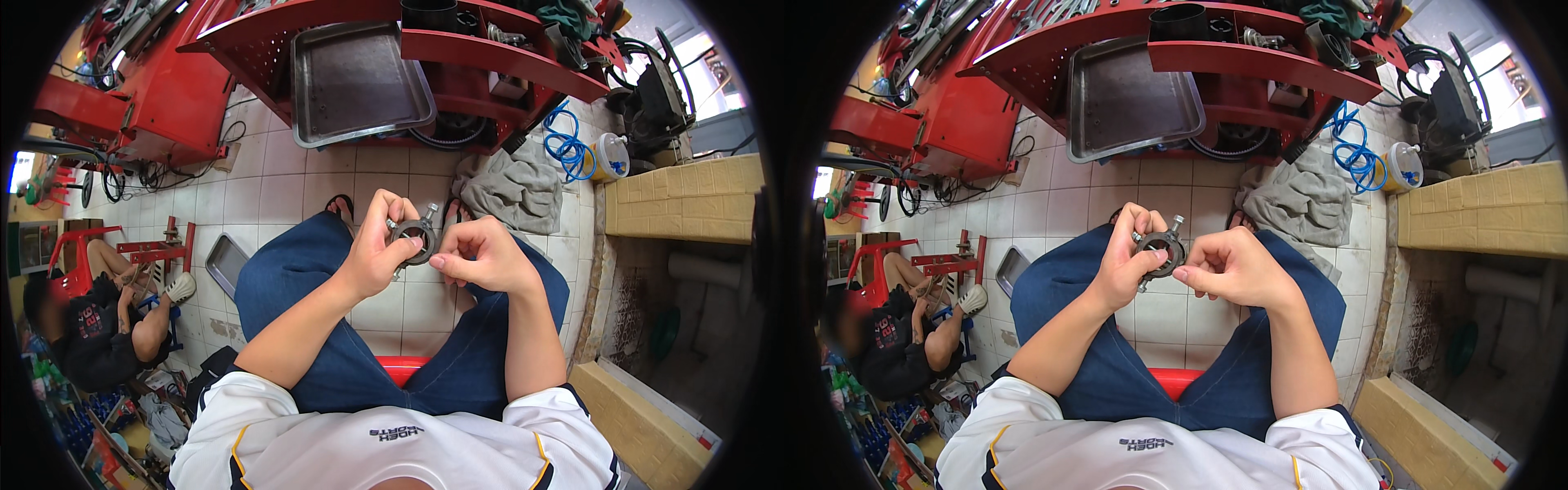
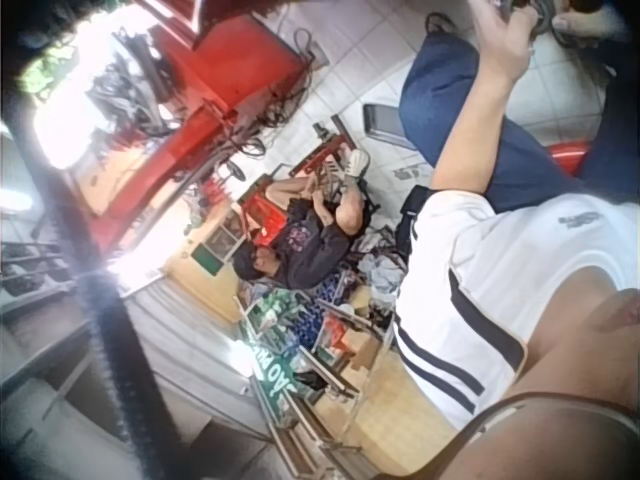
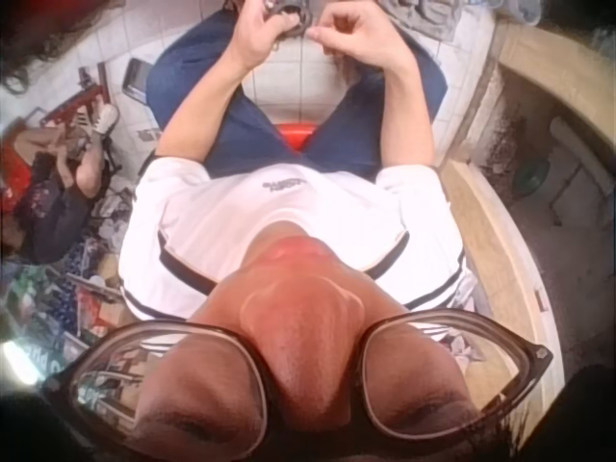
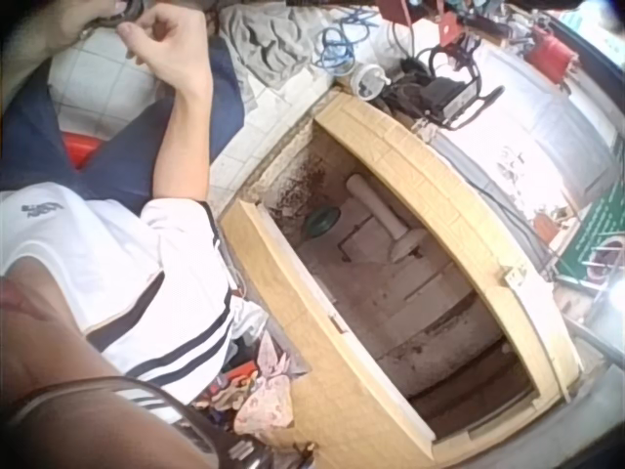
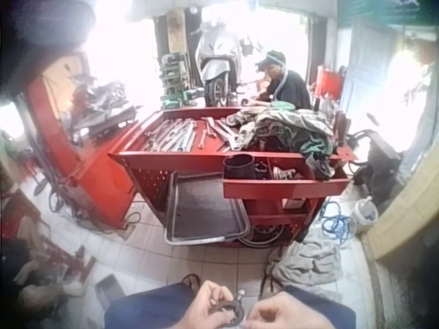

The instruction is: The person sits on the floor and assembles a small mechanical part, likely a carburetor, using a screwdriver. They insert and tighten screws into the component, repeatedly adjusting and inspecting the assembly throughout the clip.

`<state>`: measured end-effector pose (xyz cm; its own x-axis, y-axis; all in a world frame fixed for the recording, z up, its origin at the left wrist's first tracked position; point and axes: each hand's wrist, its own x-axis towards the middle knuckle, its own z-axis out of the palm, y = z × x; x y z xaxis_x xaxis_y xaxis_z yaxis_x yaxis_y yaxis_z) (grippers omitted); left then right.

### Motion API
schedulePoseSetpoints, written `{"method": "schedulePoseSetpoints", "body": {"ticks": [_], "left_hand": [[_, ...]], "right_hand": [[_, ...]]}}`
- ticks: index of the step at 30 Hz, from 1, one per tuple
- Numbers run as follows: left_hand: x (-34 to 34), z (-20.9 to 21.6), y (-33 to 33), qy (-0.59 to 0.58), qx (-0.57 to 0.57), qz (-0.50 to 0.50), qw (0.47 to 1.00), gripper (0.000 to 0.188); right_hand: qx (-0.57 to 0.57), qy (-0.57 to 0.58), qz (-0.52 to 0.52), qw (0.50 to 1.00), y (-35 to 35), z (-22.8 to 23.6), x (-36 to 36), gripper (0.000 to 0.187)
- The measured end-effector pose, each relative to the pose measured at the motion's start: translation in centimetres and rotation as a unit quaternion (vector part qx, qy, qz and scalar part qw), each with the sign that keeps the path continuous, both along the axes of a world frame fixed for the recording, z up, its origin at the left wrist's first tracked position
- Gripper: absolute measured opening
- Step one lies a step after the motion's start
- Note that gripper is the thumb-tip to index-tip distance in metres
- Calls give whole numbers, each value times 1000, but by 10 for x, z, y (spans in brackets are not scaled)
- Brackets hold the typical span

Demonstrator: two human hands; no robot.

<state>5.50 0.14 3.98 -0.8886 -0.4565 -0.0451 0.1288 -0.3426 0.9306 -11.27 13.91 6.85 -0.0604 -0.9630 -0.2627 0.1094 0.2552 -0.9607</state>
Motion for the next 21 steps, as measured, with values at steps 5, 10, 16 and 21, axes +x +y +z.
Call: {"method": "schedulePoseSetpoints", "body": {"ticks": [5, 10, 16, 21], "left_hand": [[0, -1, -1, 3, -12, 1, 1000, 34], [1, -2, -4, -5, -52, 14, 999, 34], [1, 0, -5, -6, -29, 14, 999, 35], [1, -1, -5, -3, -27, 16, 1000, 35]], "right_hand": [[-1, 19, -9, 1000, 0, -1, 1, 27], [-11, 26, -16, 999, -1, -3, 3, 27], [-5, 9, -19, 1000, -2, -2, 2, 26], [3, -1, -24, 1000, -2, -4, 2, 26]]}}
